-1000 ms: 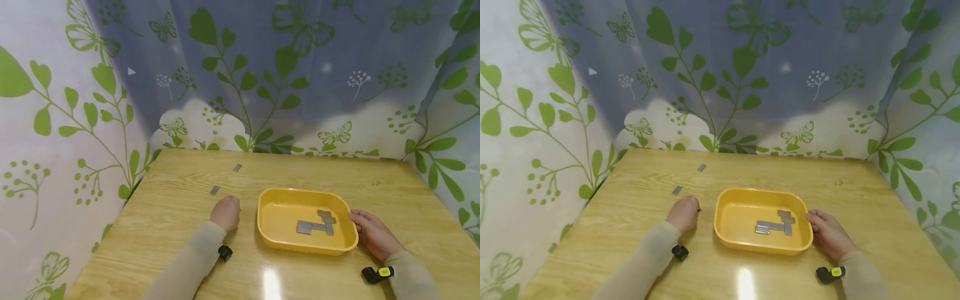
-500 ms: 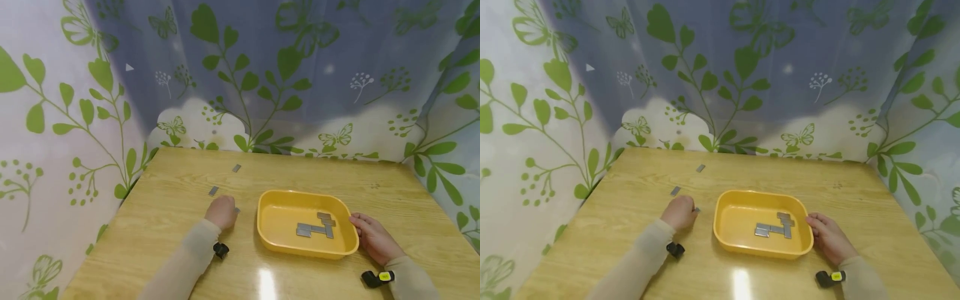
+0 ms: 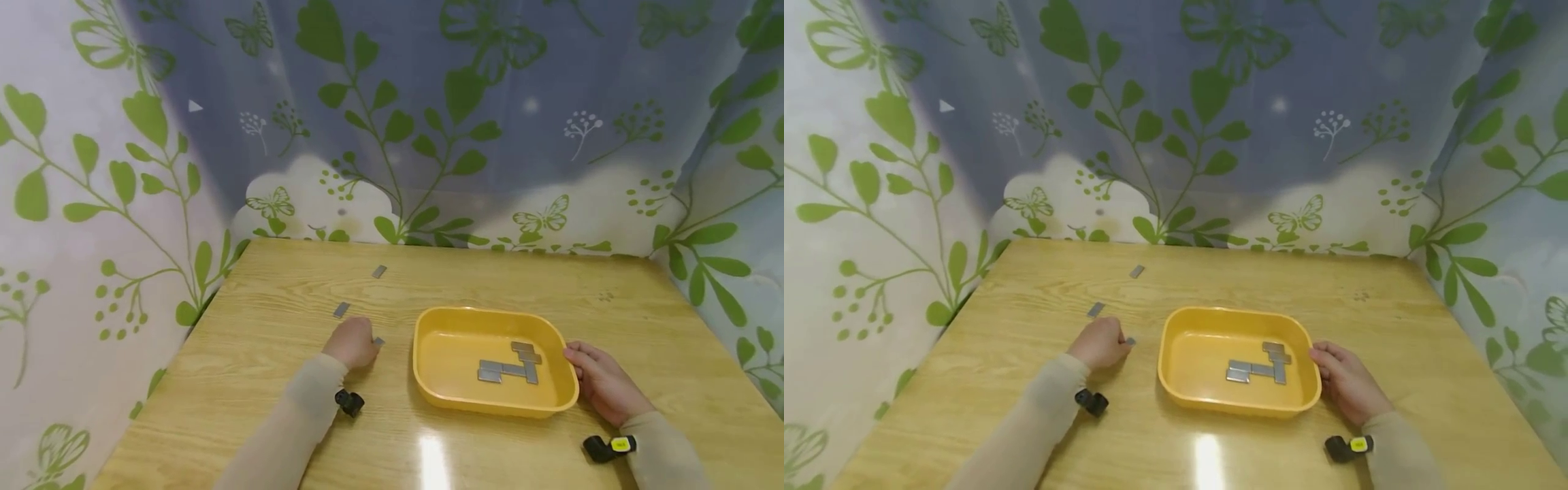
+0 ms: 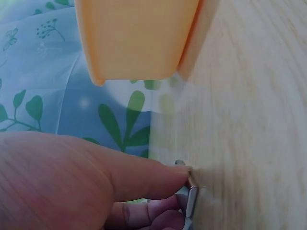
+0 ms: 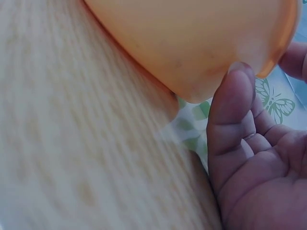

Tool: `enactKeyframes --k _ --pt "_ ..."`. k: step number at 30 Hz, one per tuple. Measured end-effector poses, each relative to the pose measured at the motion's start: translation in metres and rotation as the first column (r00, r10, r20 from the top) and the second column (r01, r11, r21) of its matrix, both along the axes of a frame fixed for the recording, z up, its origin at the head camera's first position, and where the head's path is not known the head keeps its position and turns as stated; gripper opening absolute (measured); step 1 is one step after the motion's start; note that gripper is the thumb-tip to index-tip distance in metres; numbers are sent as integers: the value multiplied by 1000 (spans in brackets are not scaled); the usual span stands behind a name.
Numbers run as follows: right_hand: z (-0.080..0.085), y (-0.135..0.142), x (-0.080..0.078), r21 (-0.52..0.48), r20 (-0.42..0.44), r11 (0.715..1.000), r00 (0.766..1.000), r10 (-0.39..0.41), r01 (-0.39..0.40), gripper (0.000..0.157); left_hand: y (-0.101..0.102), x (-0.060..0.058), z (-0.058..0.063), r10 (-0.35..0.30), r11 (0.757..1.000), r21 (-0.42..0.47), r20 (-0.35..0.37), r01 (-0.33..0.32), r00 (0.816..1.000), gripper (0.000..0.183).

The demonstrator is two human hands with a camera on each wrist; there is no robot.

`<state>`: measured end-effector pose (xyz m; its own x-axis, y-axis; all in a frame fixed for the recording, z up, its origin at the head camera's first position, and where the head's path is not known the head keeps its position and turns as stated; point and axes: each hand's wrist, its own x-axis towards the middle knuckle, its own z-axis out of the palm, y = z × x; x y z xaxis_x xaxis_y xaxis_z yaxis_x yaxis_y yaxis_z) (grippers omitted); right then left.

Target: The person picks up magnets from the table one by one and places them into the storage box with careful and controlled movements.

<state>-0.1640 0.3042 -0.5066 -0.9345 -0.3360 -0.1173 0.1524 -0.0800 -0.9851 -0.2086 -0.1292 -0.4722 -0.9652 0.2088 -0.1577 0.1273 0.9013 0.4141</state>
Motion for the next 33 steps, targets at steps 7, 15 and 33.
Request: enactKeyframes --k 7,15,33 --pt "0 -1 0 3 35 1000 999 -20 20 22 -2 4 1 3 1000 20 50 -4 999 35" --pt "3 -1 1 26 34 999 998 -48 47 23 1 3 0 -41 999 12 6 41 999 39" --pt "2 1 1 117 17 991 998 -65 63 36 1 8 10 -147 989 -26 -48 146 988 23"
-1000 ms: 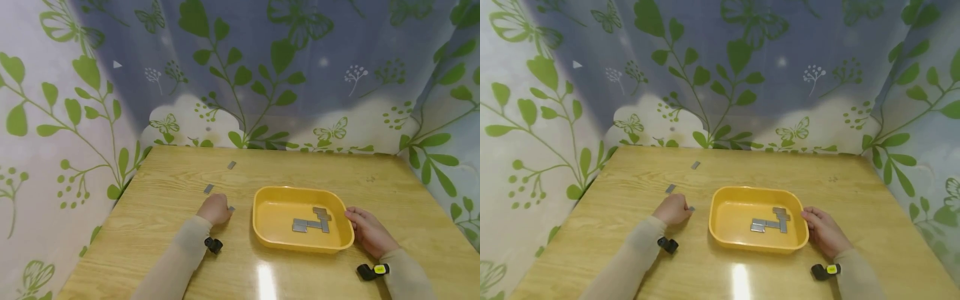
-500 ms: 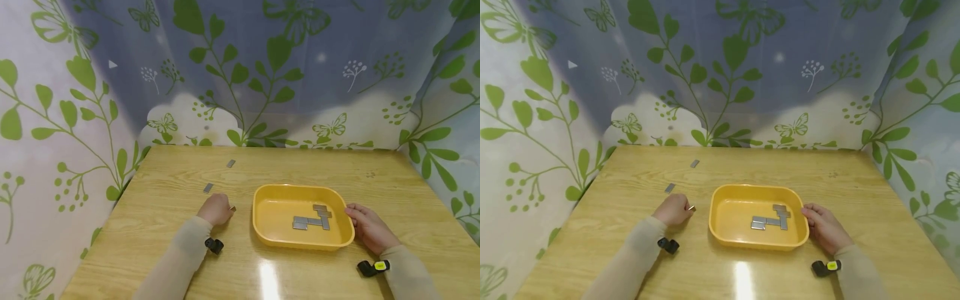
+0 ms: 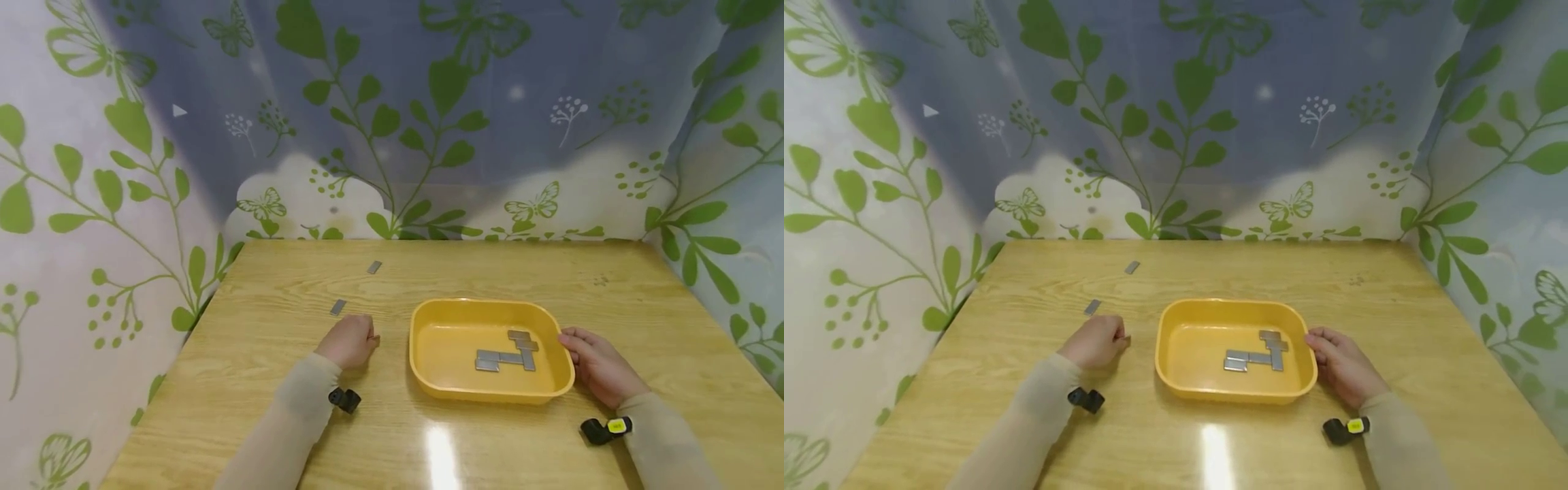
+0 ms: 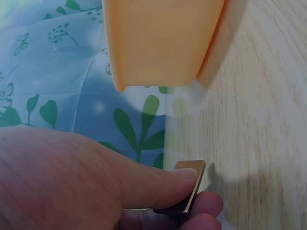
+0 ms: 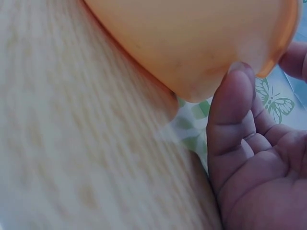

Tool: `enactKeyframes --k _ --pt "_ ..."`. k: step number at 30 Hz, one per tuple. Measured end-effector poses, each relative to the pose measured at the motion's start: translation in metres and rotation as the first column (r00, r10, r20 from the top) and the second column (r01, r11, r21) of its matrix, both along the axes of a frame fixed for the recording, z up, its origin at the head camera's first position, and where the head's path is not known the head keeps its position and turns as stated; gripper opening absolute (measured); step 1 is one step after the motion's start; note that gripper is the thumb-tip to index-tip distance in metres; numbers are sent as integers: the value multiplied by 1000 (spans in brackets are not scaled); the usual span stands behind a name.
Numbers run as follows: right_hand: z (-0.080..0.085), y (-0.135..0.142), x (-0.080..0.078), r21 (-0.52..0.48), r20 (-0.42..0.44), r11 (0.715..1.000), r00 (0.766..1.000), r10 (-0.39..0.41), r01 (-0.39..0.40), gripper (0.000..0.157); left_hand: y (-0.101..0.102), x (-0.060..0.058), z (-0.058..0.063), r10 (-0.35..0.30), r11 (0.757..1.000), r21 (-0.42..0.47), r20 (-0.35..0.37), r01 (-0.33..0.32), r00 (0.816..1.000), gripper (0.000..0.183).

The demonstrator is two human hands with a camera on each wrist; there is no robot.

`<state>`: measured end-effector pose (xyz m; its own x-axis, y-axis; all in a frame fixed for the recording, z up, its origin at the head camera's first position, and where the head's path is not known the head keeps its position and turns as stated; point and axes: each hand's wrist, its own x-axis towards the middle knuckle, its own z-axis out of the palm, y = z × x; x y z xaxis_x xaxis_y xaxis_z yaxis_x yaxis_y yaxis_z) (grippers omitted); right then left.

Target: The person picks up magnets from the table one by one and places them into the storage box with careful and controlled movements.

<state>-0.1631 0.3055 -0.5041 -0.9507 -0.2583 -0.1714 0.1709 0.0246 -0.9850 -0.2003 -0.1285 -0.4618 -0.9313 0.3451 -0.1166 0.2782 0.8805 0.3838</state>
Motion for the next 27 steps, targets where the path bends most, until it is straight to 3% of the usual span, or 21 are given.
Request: enactKeyframes --k 7,14,27 --pt "0 -1 -1 4 -2 1000 1000 3 -3 34 -1 0 -2 -5 1000 -13 -15 5 1000 10" --pt "1 -2 -1 -6 -2 1000 1000 -3 3 33 0 -2 1 19 1000 -3 37 -19 999 11" --pt "2 -2 0 -15 -9 1000 1000 -1 1 33 1 0 0 -70 996 -53 -61 67 996 10"
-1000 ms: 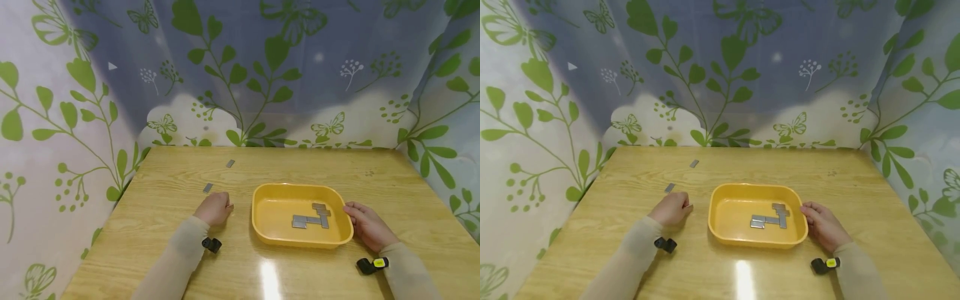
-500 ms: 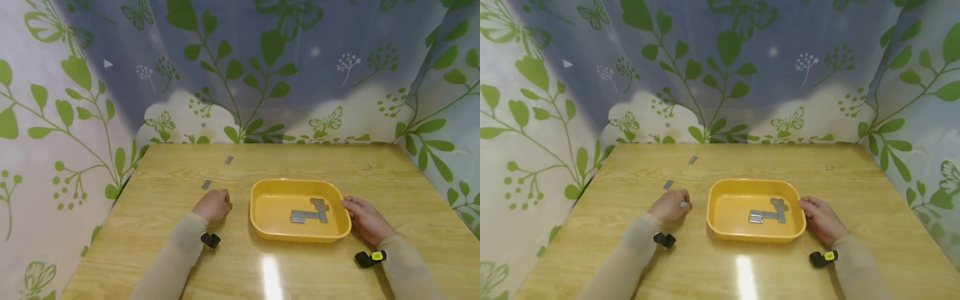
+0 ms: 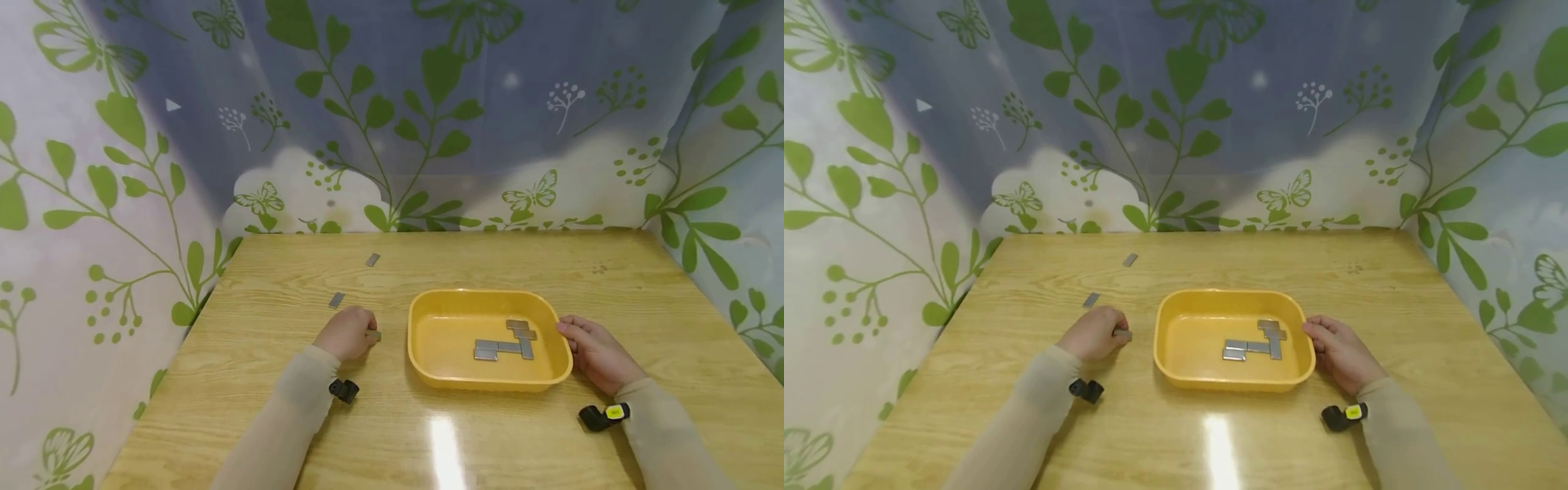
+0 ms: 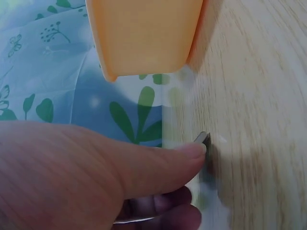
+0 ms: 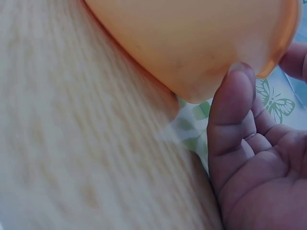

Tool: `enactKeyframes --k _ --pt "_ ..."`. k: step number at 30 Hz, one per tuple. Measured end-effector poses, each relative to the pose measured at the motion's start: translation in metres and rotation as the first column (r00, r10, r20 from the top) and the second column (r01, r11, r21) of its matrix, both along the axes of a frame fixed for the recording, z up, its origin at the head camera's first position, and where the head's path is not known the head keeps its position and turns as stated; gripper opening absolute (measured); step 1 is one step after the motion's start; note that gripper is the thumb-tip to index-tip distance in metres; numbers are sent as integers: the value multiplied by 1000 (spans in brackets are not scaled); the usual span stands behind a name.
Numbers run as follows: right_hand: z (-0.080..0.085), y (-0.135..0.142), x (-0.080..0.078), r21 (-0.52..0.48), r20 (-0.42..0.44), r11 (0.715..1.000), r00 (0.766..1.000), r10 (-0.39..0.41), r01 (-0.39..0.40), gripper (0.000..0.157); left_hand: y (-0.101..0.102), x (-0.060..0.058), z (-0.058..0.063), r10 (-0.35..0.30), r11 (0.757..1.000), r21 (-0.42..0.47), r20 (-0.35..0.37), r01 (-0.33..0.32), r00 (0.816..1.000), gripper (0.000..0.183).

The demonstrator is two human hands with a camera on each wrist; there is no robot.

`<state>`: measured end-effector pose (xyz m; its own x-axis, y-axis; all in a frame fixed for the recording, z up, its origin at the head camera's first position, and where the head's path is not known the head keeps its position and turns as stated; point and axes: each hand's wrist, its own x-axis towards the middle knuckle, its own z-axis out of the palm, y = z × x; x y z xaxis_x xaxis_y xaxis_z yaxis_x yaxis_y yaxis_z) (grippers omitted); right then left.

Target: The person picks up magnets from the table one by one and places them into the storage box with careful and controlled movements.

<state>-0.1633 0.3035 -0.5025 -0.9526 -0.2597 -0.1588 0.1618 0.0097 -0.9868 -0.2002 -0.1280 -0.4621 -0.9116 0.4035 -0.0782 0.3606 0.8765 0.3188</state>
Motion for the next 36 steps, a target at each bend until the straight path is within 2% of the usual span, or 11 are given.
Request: enactKeyframes --k 7,12,17,22,30,36 --pt "1 1 -1 -8 8 1000 1000 -3 3 33 1 -2 -2 7 1000 22 4 -7 1000 13" --pt "3 0 -1 -20 11 1000 1000 2 -2 32 -1 -4 0 10 999 38 -46 -8 999 15" --pt "5 -2 0 -9 25 1000 1000 -11 11 32 -1 -3 6 -12 997 71 -87 18 996 17" --pt "5 -1 1 -10 26 1000 1000 -14 14 32 4 -1 16 -51 994 87 -131 63 990 18" --pt "5 1 1 6 25 1000 1000 -13 12 35 15 2 40 -142 988 24 -198 150 970 20" --pt "4 -2 -1 -8 21 1000 1000 0 0 35 24 6 54 -218 976 -51 -183 212 959 19"
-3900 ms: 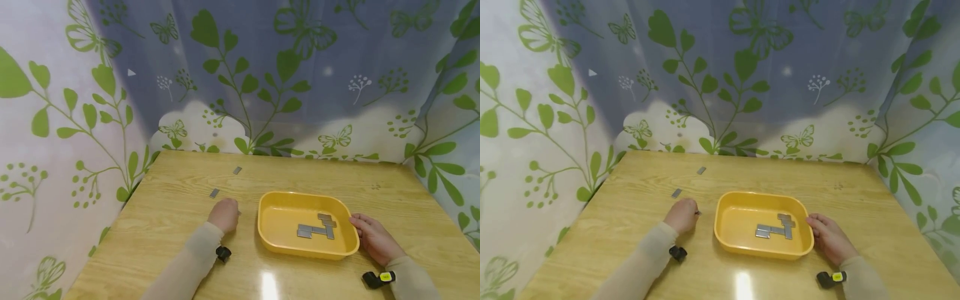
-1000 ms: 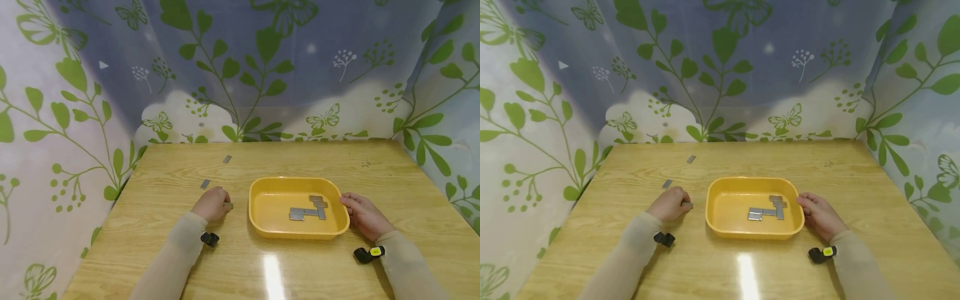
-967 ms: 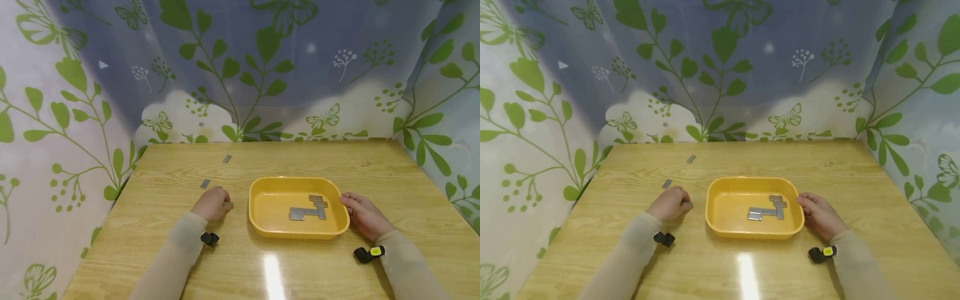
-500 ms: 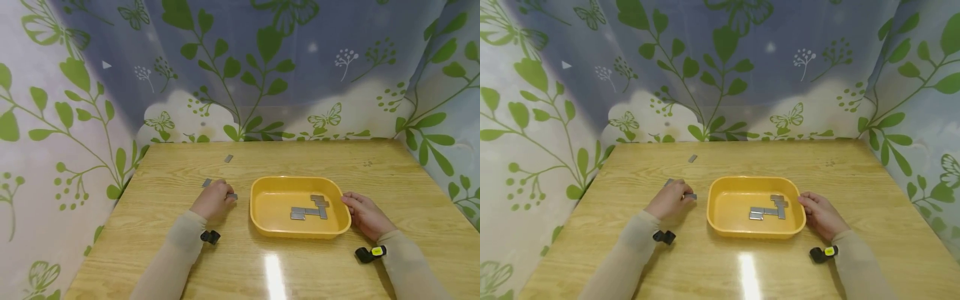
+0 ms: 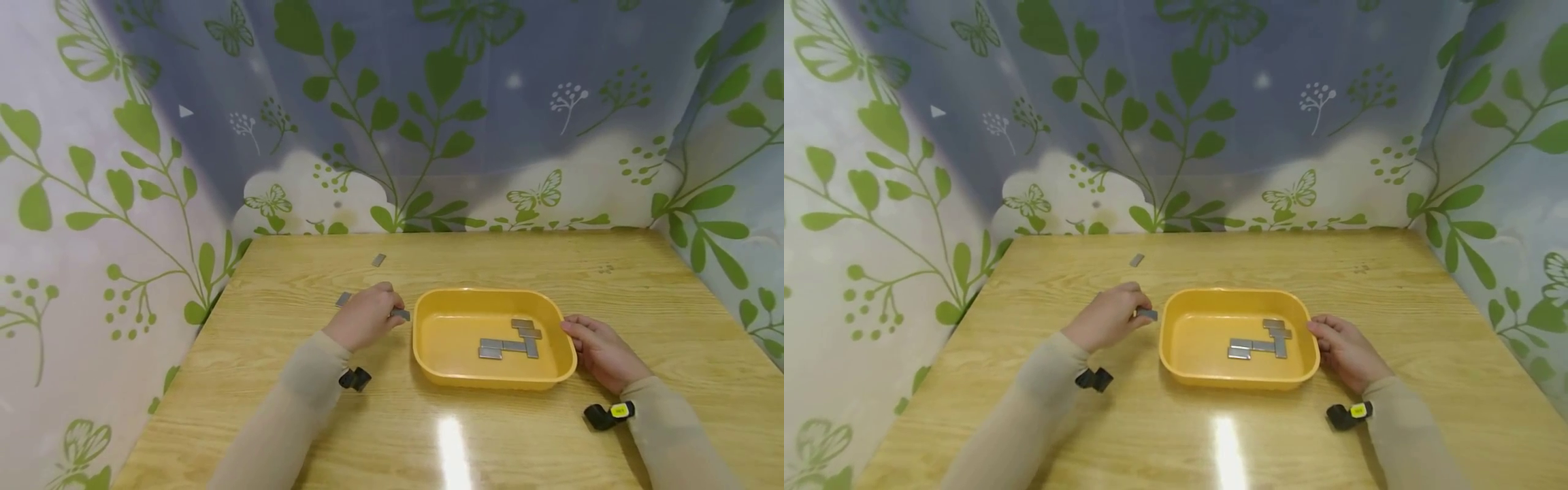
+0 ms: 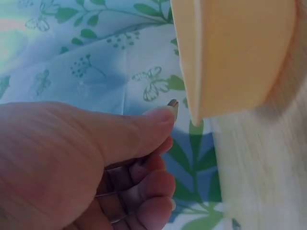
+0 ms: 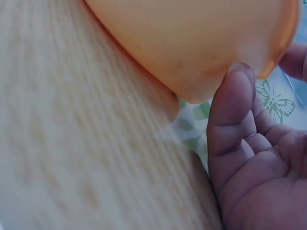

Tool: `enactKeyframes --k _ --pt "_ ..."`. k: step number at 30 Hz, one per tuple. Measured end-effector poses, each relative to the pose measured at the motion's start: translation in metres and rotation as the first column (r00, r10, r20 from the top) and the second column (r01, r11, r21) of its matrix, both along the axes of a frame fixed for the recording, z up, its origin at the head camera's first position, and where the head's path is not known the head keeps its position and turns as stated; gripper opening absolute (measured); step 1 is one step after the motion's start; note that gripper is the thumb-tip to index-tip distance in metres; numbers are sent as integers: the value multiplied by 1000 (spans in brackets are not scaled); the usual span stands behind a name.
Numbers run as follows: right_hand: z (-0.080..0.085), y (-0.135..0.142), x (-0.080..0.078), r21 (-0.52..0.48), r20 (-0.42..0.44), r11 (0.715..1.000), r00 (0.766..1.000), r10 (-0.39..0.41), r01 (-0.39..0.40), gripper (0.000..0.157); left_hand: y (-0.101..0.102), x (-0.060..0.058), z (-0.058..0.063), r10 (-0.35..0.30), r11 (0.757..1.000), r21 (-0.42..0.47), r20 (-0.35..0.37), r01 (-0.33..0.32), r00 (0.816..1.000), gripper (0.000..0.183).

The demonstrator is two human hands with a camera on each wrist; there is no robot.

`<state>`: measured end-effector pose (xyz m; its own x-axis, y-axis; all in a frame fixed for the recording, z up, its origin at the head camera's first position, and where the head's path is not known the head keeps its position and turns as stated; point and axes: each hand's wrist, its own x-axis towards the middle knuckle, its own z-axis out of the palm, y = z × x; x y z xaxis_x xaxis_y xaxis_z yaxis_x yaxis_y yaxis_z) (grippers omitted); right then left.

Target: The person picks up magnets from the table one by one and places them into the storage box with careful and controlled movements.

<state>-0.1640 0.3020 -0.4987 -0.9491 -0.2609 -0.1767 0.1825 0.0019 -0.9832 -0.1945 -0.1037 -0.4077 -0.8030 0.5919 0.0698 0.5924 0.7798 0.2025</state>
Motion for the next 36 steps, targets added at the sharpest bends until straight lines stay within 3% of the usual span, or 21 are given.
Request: enactKeyframes --k 9,21,36 --pt "-2 -1 0 11 13 1000 1000 -2 1 40 24 -1 18 -106 992 -63 -2 106 994 16" --pt "-4 2 0 -13 8 1000 1000 -6 6 37 52 -4 27 -134 978 -152 80 145 988 19" --pt "-4 2 -1 9 5 1000 1000 -12 12 42 99 -16 35 -197 907 -350 141 235 970 17"
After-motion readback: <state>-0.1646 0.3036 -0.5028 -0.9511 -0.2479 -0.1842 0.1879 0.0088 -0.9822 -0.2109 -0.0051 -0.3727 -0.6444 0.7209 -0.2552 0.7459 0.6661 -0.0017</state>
